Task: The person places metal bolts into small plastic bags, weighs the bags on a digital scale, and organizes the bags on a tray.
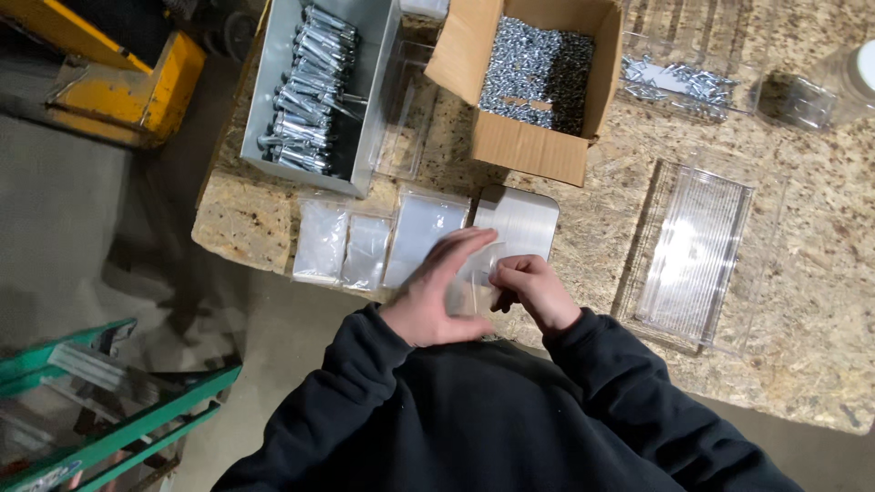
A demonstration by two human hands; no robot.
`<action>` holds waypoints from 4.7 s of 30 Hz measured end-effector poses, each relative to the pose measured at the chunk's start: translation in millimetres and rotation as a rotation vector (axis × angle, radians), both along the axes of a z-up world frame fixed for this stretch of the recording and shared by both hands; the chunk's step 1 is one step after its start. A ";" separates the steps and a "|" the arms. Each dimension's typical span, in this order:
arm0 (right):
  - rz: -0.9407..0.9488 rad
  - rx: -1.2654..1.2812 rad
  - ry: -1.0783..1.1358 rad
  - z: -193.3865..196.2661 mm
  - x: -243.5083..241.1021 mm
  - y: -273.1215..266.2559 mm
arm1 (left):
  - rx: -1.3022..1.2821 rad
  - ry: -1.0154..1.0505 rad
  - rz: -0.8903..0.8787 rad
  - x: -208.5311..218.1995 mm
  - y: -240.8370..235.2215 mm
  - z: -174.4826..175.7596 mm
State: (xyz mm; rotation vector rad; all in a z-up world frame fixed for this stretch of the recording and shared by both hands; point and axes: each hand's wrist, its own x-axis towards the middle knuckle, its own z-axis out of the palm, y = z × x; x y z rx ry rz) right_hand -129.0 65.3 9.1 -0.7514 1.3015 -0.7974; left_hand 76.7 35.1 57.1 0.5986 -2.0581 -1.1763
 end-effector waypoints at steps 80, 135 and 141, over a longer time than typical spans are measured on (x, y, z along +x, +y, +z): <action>0.555 -1.210 0.668 67.1 161.7 -114.3 | -0.078 0.234 0.809 95.8 -27.8 -25.1; 0.354 -0.291 -0.592 -42.6 176.4 -44.2 | 0.704 0.933 0.165 116.4 -27.2 73.0; 0.376 -0.327 -0.616 -0.1 153.5 -53.5 | 0.715 0.878 0.102 107.7 -21.8 69.8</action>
